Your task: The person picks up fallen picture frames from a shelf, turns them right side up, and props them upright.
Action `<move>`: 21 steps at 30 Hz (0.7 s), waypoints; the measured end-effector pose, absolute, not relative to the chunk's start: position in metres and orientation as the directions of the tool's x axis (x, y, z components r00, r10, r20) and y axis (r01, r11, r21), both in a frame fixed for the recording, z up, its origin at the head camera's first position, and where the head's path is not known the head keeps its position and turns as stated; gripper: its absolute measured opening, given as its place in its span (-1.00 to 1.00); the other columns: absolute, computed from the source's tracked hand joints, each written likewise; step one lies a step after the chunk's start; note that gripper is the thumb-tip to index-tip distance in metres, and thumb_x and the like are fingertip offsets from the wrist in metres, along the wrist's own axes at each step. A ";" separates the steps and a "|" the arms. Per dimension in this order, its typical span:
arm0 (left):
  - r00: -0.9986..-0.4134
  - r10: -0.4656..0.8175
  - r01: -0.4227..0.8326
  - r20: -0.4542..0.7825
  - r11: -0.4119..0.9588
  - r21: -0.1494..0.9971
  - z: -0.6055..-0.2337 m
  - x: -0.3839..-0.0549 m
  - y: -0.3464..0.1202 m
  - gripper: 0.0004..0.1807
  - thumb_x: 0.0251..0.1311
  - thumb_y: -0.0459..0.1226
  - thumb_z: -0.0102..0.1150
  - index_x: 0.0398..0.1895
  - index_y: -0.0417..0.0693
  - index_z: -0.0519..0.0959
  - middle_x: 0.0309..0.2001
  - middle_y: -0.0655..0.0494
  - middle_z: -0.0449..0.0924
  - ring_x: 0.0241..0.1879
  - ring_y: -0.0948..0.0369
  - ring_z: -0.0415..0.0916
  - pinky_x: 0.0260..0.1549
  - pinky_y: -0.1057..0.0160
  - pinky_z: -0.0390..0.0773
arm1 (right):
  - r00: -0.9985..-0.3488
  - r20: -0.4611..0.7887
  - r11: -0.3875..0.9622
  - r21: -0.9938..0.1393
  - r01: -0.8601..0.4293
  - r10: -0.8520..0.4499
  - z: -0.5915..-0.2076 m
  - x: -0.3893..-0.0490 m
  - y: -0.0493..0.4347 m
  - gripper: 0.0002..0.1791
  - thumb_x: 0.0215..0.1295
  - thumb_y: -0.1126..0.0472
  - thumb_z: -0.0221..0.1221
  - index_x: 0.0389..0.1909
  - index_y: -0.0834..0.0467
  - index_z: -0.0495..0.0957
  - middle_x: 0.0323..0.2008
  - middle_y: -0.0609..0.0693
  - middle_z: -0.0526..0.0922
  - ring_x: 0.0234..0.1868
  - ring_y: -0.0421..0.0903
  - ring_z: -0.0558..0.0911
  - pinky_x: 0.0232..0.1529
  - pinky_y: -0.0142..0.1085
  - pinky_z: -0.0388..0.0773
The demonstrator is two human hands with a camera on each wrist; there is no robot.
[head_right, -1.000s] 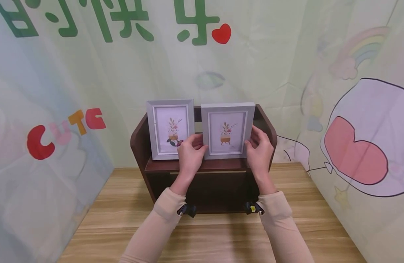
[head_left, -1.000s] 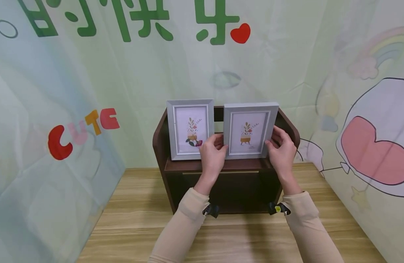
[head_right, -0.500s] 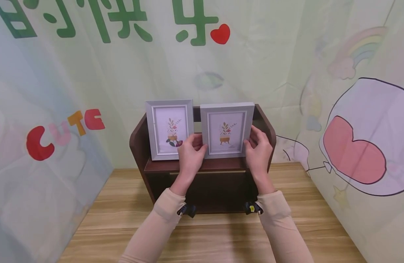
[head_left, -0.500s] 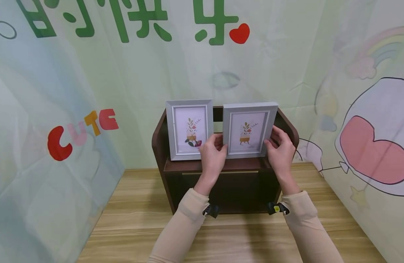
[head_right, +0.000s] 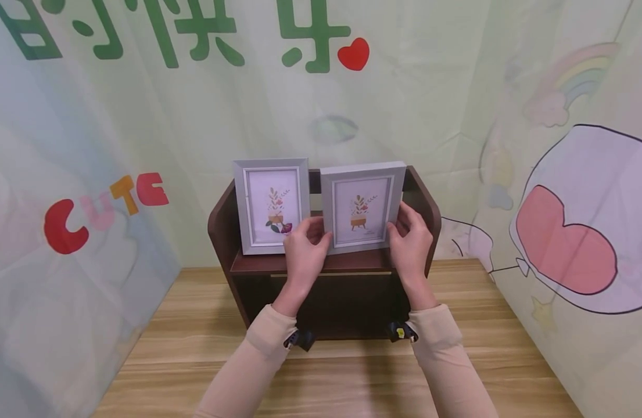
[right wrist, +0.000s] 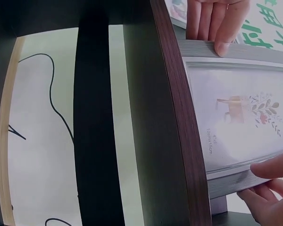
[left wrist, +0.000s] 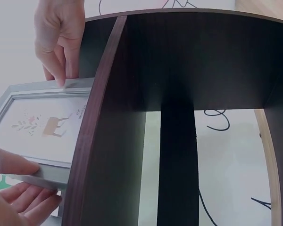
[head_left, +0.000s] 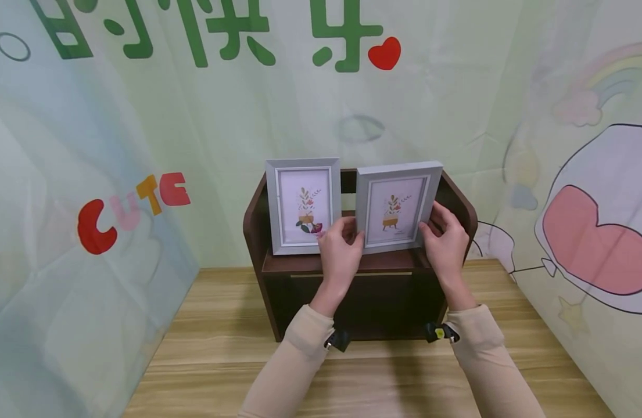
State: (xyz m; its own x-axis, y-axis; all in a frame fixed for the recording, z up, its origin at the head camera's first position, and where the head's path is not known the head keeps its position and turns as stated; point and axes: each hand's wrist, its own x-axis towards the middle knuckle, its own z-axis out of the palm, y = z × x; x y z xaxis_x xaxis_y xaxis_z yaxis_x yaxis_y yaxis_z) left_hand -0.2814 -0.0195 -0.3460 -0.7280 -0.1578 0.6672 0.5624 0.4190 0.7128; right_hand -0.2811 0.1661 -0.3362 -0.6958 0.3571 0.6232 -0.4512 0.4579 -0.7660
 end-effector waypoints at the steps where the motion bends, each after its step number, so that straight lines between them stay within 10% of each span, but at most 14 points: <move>1: -0.724 -0.160 0.565 0.671 0.420 0.710 -0.347 -0.281 -0.019 -0.78 0.07 -0.40 0.30 -0.18 -0.22 0.61 -0.24 -0.06 0.69 -0.27 0.14 0.66 -0.24 0.21 0.66 | -0.697 0.624 0.455 -0.766 -0.454 0.354 -0.336 -0.281 0.166 -0.51 0.15 0.43 0.24 0.15 0.25 0.50 0.06 0.20 0.60 0.06 0.05 0.62 0.02 -0.17 0.56; 21: -0.698 -0.189 0.592 0.691 0.390 0.705 -0.354 -0.270 -0.010 -0.74 0.02 -0.34 0.37 -0.21 -0.21 0.59 -0.24 -0.04 0.66 -0.25 0.16 0.64 -0.24 0.32 0.65 | -0.654 0.674 0.402 -0.735 -0.546 0.344 -0.318 -0.263 0.161 -0.53 0.13 0.40 0.27 0.12 0.30 0.51 0.07 0.20 0.60 0.08 0.07 0.60 0.08 -0.20 0.53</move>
State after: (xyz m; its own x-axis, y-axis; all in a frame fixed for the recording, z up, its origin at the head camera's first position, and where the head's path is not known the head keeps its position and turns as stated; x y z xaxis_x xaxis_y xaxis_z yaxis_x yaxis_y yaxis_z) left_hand -0.2697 -0.0100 -0.3541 -0.6978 -0.1889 0.6909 0.5924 0.3901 0.7049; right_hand -0.2631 0.1607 -0.3181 -0.6539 0.3436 0.6741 -0.5463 0.4020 -0.7348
